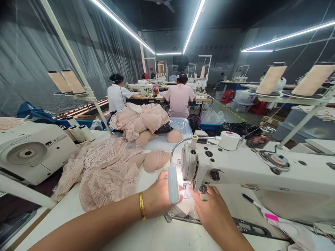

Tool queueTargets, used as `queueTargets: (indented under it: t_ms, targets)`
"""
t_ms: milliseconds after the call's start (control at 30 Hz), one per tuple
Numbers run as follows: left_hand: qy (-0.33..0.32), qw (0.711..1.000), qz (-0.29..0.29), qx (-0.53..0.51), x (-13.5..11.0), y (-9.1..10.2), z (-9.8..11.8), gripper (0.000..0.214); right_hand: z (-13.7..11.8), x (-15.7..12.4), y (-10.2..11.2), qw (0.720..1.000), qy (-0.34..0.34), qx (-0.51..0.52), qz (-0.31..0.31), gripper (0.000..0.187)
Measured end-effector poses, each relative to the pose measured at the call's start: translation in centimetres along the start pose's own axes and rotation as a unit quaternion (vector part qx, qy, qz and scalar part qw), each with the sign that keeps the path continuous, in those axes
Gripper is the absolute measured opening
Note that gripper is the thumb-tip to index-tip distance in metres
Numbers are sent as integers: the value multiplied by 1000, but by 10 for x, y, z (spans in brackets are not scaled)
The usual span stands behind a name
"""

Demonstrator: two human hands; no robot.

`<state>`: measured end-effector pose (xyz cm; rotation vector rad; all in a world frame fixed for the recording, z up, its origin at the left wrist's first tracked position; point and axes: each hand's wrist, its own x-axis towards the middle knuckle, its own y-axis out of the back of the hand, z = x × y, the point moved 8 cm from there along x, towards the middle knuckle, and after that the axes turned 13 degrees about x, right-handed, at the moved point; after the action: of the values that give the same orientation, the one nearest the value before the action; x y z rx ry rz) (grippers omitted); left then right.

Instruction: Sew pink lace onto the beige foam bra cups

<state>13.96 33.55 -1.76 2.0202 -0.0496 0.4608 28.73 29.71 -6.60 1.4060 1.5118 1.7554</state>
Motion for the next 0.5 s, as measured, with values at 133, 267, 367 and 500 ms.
queueTargets:
  t_ms: [133,267,367,500]
  targets:
    - [1,1000,6,-7,0,-1,1,4,-5,1,11,999,14,7,32,50]
    - [1,1000,-7,-17,0,-4,1,5,-11,6,26,997,3,32,63,30]
    - [1,1000,-16,-22,0,-5,0,6,-10,8,31,995,-9,47,92,23]
    - [3,999,-18,-32,1,-4,0,7,-5,8,28,992,-37,57,106,24]
